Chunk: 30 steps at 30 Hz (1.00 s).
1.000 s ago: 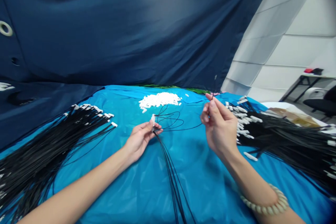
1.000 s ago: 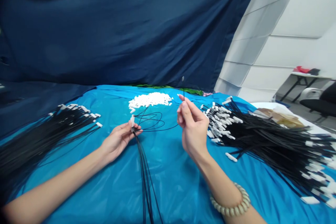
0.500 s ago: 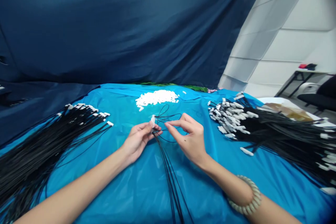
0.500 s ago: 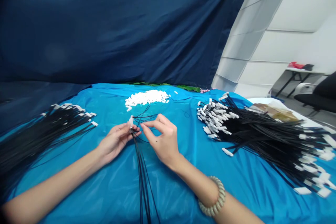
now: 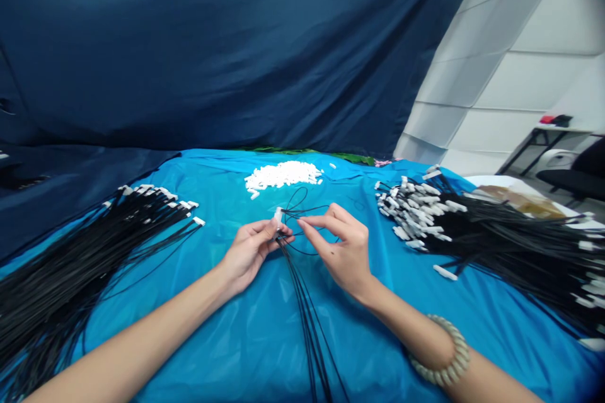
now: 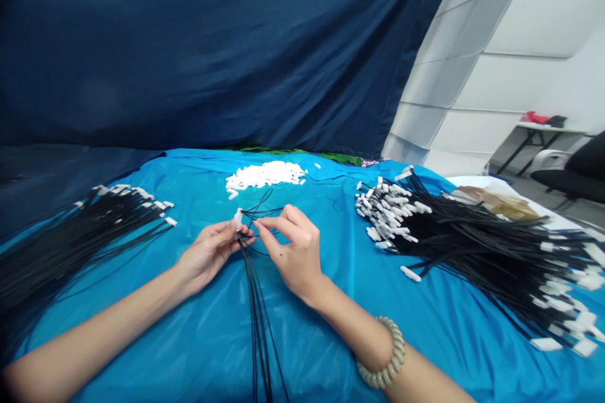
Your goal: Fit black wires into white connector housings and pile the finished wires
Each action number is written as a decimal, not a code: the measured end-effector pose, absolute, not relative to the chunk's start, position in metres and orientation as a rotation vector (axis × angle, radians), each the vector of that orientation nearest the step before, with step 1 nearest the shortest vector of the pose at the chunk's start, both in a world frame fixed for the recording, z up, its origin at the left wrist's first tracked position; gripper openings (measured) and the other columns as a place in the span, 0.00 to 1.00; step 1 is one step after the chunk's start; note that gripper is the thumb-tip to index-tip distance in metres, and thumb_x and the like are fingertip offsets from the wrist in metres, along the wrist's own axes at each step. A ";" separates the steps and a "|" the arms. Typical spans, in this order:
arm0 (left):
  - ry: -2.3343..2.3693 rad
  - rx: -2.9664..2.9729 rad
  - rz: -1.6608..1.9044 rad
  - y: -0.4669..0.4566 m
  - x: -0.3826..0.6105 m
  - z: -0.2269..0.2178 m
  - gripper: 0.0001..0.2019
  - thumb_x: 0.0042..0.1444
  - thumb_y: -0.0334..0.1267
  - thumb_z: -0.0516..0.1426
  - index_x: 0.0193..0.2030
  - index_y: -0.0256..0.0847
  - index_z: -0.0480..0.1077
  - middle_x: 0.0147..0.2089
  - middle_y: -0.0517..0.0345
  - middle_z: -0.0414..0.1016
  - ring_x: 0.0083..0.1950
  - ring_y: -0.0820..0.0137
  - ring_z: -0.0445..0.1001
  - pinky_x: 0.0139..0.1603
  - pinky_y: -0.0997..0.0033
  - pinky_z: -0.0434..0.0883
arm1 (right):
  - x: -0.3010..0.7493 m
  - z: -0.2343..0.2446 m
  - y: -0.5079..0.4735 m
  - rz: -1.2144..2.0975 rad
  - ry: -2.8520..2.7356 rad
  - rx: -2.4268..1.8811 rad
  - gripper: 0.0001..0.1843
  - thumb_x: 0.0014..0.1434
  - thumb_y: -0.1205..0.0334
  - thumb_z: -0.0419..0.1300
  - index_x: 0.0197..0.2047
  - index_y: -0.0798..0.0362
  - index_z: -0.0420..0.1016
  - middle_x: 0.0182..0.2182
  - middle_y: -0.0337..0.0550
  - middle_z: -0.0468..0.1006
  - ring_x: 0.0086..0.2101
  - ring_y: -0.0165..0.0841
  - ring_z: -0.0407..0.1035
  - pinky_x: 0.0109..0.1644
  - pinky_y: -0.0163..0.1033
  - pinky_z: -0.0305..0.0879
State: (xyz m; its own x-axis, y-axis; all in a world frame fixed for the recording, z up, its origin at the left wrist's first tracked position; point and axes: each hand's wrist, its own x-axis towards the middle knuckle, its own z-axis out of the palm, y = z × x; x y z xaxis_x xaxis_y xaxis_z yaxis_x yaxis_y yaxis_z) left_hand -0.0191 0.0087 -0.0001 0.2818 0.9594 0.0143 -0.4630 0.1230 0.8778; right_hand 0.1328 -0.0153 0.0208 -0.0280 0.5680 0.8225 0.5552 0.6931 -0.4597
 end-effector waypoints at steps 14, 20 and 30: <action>0.704 0.963 1.163 0.010 -0.019 0.000 0.08 0.44 0.36 0.59 0.25 0.32 0.73 0.28 0.52 0.73 0.34 0.69 0.70 0.43 0.66 0.67 | 0.133 0.021 -0.015 -0.064 -1.762 -0.865 0.05 0.52 0.66 0.57 0.30 0.55 0.74 0.19 0.38 0.62 0.23 0.27 0.56 0.27 0.35 0.54; 0.703 0.961 1.171 0.009 -0.019 0.000 0.07 0.43 0.36 0.59 0.25 0.32 0.73 0.28 0.53 0.73 0.34 0.69 0.70 0.43 0.66 0.67 | 0.134 0.021 -0.014 -0.092 -1.780 -0.854 0.05 0.52 0.66 0.56 0.30 0.55 0.73 0.19 0.38 0.62 0.23 0.27 0.55 0.26 0.35 0.54; 0.703 0.975 1.174 0.009 -0.019 0.001 0.07 0.43 0.36 0.59 0.24 0.32 0.73 0.28 0.52 0.73 0.33 0.69 0.70 0.43 0.65 0.67 | 0.134 0.023 -0.016 -0.093 -1.746 -0.895 0.05 0.52 0.66 0.55 0.29 0.54 0.72 0.20 0.38 0.63 0.23 0.27 0.56 0.27 0.35 0.54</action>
